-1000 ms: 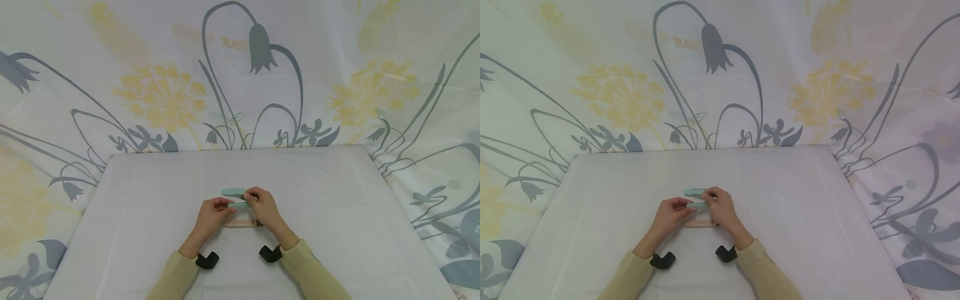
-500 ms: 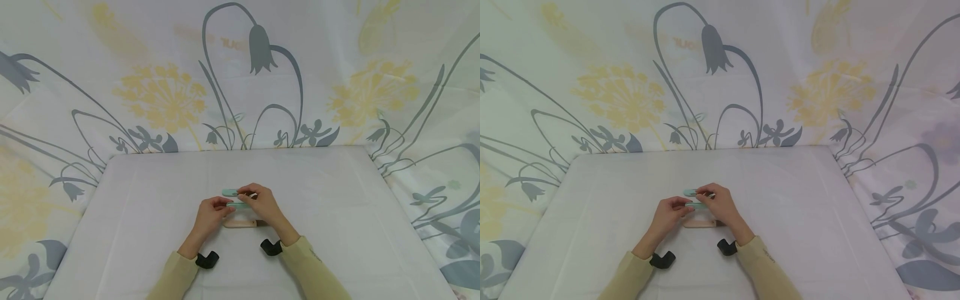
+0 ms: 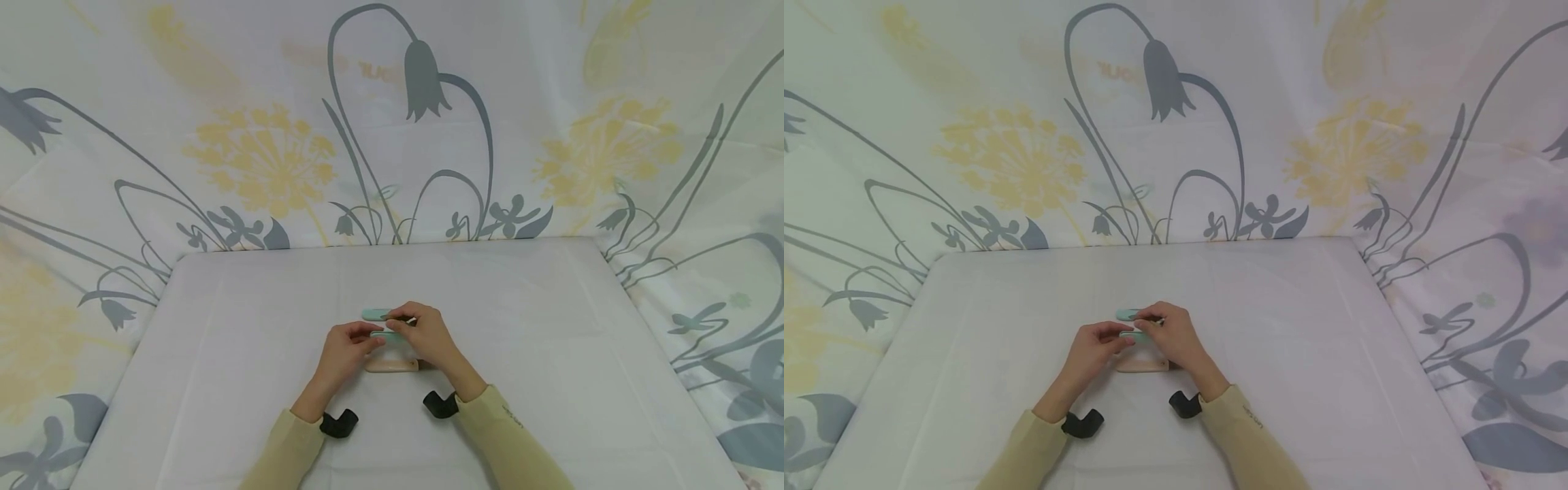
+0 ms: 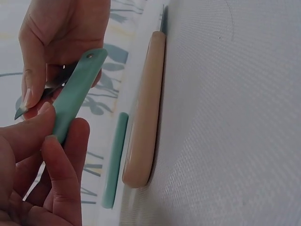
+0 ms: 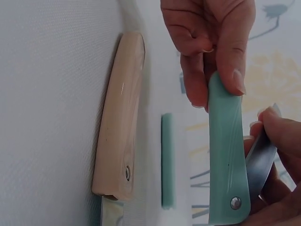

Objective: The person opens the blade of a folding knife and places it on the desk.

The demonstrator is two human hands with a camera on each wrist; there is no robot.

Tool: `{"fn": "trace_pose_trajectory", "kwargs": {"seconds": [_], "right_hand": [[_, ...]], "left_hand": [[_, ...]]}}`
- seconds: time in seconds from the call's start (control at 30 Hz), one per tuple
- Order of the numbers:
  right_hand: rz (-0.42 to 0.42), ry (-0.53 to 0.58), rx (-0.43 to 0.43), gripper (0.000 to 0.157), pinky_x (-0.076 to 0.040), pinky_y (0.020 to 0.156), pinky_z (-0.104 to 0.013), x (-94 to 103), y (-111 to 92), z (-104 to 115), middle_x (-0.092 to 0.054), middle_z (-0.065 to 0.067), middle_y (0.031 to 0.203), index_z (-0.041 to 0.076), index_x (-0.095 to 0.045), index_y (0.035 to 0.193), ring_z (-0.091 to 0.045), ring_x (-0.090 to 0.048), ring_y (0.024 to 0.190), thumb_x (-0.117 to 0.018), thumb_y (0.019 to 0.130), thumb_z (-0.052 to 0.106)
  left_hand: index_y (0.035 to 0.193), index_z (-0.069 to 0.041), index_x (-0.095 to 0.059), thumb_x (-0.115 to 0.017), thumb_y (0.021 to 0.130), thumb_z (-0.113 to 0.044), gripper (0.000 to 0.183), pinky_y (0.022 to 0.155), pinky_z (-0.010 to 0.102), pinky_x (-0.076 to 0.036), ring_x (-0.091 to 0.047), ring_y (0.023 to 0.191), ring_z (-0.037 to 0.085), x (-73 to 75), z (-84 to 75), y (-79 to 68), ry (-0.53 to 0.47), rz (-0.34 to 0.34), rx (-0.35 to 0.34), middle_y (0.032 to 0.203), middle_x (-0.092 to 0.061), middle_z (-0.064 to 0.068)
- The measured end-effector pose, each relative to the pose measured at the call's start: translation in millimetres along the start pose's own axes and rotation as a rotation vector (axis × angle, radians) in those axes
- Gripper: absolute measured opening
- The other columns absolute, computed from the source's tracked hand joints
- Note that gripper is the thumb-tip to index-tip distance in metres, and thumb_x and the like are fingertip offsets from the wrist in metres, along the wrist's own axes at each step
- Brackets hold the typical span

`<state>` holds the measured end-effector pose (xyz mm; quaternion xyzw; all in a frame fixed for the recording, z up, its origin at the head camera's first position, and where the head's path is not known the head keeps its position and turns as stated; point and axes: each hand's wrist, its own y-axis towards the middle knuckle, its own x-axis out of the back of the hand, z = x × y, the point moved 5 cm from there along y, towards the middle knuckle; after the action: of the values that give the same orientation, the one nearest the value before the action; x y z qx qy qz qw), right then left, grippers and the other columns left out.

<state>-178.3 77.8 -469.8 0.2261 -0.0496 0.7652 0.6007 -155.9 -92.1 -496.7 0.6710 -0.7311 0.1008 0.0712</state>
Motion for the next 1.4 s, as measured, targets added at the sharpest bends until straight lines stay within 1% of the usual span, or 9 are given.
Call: {"fn": "trace_pose_trajectory", "kwargs": {"seconds": [0.2,0.33,0.43,0.73,0.83,0.97,1.13,1.3,1.4], "right_hand": [[-0.014,0.007,-0.002,0.005,-0.051,0.073,-0.029,0.7,0,1,-0.072,0.004,0.094,0.011,-0.077,0.094,-0.012,-0.061,0.082,-0.075,0.090,0.011],[-0.035,-0.002,0.003,0.005,-0.051,0.072,-0.029,2.3,0,3,-0.072,0.003,0.093,0.010,-0.076,0.094,-0.012,-0.061,0.080,-0.075,0.089,0.010],[-0.058,-0.010,0.012,0.006,-0.051,0.072,-0.029,5.0,0,5,-0.072,0.002,0.092,0.009,-0.076,0.094,-0.013,-0.061,0.080,-0.075,0.089,0.008],[-0.096,-0.001,0.006,0.007,-0.052,0.074,-0.031,12.4,-1,4,-0.071,0.000,0.091,0.007,-0.074,0.097,-0.015,-0.061,0.081,-0.074,0.089,0.008],[-0.087,0.004,0.008,0.013,-0.053,0.076,-0.031,13.9,-1,3,-0.069,0.000,0.090,0.006,-0.074,0.102,-0.015,-0.060,0.083,-0.073,0.089,0.006],[-0.057,0.004,0.021,0.018,-0.053,0.078,-0.031,15.3,-1,4,-0.066,0.000,0.088,0.006,-0.075,0.107,-0.016,-0.059,0.083,-0.073,0.089,0.005],[-0.034,0.015,0.003,0.014,-0.052,0.079,-0.032,17.4,0,5,-0.069,-0.001,0.095,0.005,-0.074,0.104,-0.017,-0.060,0.087,-0.071,0.090,0.006],[-0.030,0.040,-0.036,0.013,-0.052,0.082,-0.035,20.3,-1,5,-0.071,-0.005,0.102,0.003,-0.071,0.104,-0.020,-0.063,0.092,-0.070,0.092,0.005],[-0.031,0.051,-0.062,0.013,-0.054,0.081,-0.033,21.9,-1,2,-0.071,-0.006,0.104,0.002,-0.070,0.105,-0.020,-0.063,0.094,-0.068,0.093,0.004]], "left_hand": [[0.098,0.003,-0.076,-0.078,0.084,-0.002,0.015,0.063,0.023,-0.051,-0.064,0.071,0.015,2.1,1.6,0.3,0.005,-0.030,0.006,0.090,-0.074,0.011],[0.097,-0.002,-0.078,-0.080,0.084,-0.007,0.015,0.062,0.022,-0.050,-0.062,0.069,0.012,4.0,2.0,1.2,-0.013,-0.017,0.007,0.086,-0.074,0.007],[0.096,-0.002,-0.078,-0.080,0.084,-0.009,0.014,0.062,0.022,-0.051,-0.062,0.070,0.011,4.9,0.1,1.5,-0.024,-0.012,0.004,0.085,-0.074,0.006],[0.099,0.004,-0.076,-0.078,0.085,-0.005,0.016,0.061,0.022,-0.050,-0.061,0.069,0.011,5.6,-0.1,2.4,-0.011,-0.023,0.013,0.088,-0.074,0.011],[0.099,0.005,-0.076,-0.078,0.085,-0.004,0.017,0.061,0.023,-0.049,-0.061,0.070,0.012,5.7,-0.5,2.4,-0.006,-0.024,0.011,0.089,-0.074,0.013],[0.099,0.002,-0.077,-0.079,0.085,-0.007,0.016,0.062,0.022,-0.049,-0.061,0.069,0.011,6.8,-2.2,1.2,-0.010,-0.022,0.015,0.087,-0.074,0.009],[0.099,-0.002,-0.078,-0.080,0.085,-0.011,0.017,0.063,0.023,-0.051,-0.063,0.070,0.013,10.0,-2.1,0.3,-0.002,-0.018,-0.005,0.086,-0.074,0.006],[0.100,-0.002,-0.078,-0.080,0.085,-0.011,0.017,0.063,0.023,-0.051,-0.063,0.070,0.014,13.5,-2.9,-0.8,0.002,-0.025,0.005,0.087,-0.074,0.005],[0.100,-0.002,-0.078,-0.080,0.085,-0.009,0.017,0.063,0.023,-0.051,-0.063,0.070,0.015,15.3,-3.5,-1.0,-0.001,-0.032,0.018,0.086,-0.074,0.005]]}}
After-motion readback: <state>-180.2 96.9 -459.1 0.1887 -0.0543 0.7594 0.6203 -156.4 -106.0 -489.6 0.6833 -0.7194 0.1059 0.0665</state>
